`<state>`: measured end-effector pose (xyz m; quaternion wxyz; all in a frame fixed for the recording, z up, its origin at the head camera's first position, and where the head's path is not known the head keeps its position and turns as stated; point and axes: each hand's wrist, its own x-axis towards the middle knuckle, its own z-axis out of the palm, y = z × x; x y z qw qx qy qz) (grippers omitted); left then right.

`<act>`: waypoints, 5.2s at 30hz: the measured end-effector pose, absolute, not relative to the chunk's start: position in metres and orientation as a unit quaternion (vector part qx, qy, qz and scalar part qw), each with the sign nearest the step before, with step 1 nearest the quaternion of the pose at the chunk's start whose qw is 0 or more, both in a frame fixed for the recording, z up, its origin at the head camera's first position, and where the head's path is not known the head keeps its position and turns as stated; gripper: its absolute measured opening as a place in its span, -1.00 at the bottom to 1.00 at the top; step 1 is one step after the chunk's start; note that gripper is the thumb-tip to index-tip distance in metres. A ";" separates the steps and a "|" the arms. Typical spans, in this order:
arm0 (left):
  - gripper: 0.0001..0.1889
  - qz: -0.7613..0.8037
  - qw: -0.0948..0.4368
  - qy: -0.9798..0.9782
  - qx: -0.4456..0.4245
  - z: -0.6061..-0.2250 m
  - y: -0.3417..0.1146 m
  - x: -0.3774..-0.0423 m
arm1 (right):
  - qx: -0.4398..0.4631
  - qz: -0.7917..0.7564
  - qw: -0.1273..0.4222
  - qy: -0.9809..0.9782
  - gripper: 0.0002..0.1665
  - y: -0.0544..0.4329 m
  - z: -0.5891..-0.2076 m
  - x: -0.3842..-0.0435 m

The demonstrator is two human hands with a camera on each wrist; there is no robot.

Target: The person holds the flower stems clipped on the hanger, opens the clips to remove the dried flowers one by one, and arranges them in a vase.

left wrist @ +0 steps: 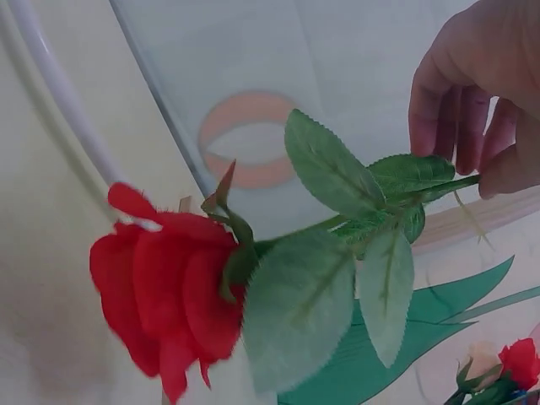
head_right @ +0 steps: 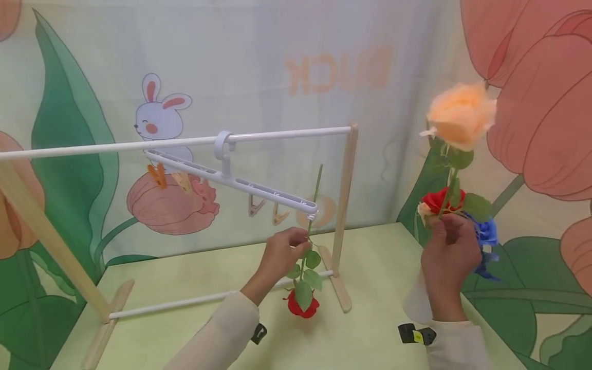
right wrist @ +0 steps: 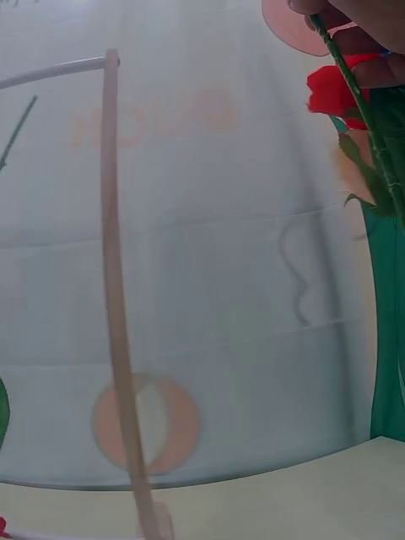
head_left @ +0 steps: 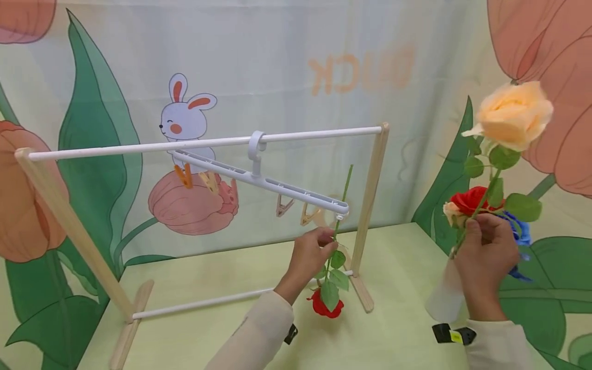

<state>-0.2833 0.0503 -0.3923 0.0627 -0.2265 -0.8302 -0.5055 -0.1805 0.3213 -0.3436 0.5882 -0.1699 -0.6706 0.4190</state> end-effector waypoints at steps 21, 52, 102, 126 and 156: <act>-0.82 -0.520 0.060 -0.825 -0.212 -0.393 0.046 -0.283 | -0.220 0.406 0.591 -0.662 -0.79 0.348 -0.327 -0.175; -0.81 -0.556 0.041 -0.804 -0.205 -0.388 0.048 -0.286 | -0.216 0.374 0.645 -0.630 -0.47 0.329 -0.316 -0.162; -0.83 -0.613 0.024 -0.767 -0.188 -0.387 0.057 -0.284 | -0.092 0.491 0.399 -0.769 -0.41 0.165 -0.348 -0.261; -0.83 -0.597 0.033 -0.780 -0.184 -0.385 0.056 -0.281 | -0.100 0.483 0.444 -0.748 -0.60 0.144 -0.344 -0.273; -0.80 -0.199 0.277 -0.912 -0.228 -0.398 0.006 -0.273 | -0.057 0.443 0.394 -0.803 -0.50 0.160 -0.345 -0.260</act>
